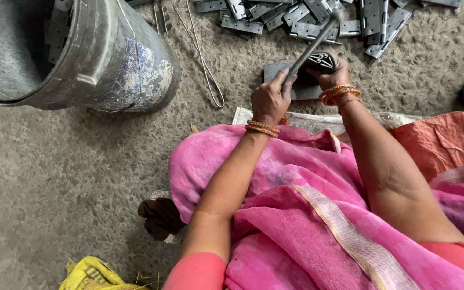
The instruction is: The person assembles metal hinges by hand, inserting pins into hinge leaves and tapping them into place using a metal rod. The person handles multiple hinge components and pins, placing finished units into a nearby bucket.
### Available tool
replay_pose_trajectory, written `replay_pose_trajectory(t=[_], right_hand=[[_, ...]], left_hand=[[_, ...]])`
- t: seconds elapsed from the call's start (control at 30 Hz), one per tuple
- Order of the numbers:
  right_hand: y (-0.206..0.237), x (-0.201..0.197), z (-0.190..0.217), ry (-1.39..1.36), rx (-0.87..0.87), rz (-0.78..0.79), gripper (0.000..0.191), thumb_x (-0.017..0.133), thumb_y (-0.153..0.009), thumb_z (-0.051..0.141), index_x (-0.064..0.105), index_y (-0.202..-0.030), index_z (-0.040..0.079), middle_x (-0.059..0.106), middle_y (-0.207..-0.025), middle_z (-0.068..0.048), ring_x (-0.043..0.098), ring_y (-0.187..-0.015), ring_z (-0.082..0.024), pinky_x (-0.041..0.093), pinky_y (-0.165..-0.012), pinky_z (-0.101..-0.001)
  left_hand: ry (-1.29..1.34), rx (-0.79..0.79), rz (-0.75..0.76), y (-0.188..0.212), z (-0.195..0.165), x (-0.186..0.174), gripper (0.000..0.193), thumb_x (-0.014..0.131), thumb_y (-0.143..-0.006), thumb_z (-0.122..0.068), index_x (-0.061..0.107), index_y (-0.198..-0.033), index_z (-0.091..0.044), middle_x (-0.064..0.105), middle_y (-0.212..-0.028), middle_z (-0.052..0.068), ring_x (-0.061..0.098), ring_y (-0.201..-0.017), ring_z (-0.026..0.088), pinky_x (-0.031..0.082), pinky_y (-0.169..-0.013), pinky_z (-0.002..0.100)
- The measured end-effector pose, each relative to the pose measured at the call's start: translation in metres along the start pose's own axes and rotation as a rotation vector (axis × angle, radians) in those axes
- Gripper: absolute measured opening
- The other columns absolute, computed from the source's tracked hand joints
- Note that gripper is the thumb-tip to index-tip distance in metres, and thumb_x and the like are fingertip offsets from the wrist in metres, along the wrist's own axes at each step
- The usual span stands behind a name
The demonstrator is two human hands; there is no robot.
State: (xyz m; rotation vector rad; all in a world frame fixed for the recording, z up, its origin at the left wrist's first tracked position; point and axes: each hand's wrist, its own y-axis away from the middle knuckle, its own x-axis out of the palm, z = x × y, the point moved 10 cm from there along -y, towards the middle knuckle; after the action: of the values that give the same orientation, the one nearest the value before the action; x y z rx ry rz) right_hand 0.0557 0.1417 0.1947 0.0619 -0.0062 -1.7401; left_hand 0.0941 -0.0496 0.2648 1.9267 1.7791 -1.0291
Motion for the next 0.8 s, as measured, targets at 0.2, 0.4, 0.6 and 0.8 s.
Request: replay_pose_trajectory(t=[0.2, 0.4, 0.6, 0.8], right_hand=[[-0.001, -0.002, -0.005, 0.222, -0.038, -0.047, 0.035, 0.090, -0.081, 0.007, 0.072, -0.112, 0.007, 0.076, -0.105, 0.002, 0.070, -0.094, -0.007, 0.058, -0.083, -0.0246], [0.011, 0.014, -0.003, 0.387, -0.150, -0.022, 0.042, 0.093, -0.083, 0.017, 0.070, -0.116, 0.005, 0.072, -0.107, -0.001, 0.064, -0.094, -0.011, 0.054, -0.085, -0.0268], [0.025, 0.030, -0.015, 0.161, 0.012, -0.014, 0.049, 0.088, -0.082, 0.004, 0.070, -0.127, 0.008, 0.074, -0.118, 0.000, 0.068, -0.101, -0.008, 0.056, -0.092, -0.0232], [0.040, 0.033, -0.016, 0.066, -0.050, -0.078, 0.043, 0.089, -0.086, 0.001, 0.069, -0.123, 0.005, 0.073, -0.117, 0.001, 0.067, -0.101, -0.007, 0.056, -0.090, -0.0226]], left_hand=[[-0.025, -0.219, -0.014, -0.008, 0.044, 0.004, 0.031, 0.062, -0.094, -0.047, 0.077, -0.106, -0.022, 0.070, -0.068, 0.015, 0.070, -0.065, 0.037, 0.052, -0.056, 0.048], [0.146, -0.616, -0.241, 0.006, 0.117, -0.040, 0.039, 0.062, -0.097, -0.046, 0.076, -0.093, -0.010, 0.073, -0.087, 0.019, 0.069, -0.082, 0.042, 0.053, -0.069, 0.051], [0.353, -1.088, -0.503, 0.054, 0.164, -0.088, 0.036, 0.056, -0.102, -0.035, 0.076, -0.098, -0.005, 0.075, -0.097, 0.023, 0.071, -0.089, 0.043, 0.054, -0.076, 0.052], [0.240, -1.218, -0.156, 0.064, 0.172, -0.077, 0.029, 0.058, -0.091, -0.019, 0.070, -0.110, 0.000, 0.072, -0.107, 0.026, 0.071, -0.098, 0.044, 0.058, -0.085, 0.052]])
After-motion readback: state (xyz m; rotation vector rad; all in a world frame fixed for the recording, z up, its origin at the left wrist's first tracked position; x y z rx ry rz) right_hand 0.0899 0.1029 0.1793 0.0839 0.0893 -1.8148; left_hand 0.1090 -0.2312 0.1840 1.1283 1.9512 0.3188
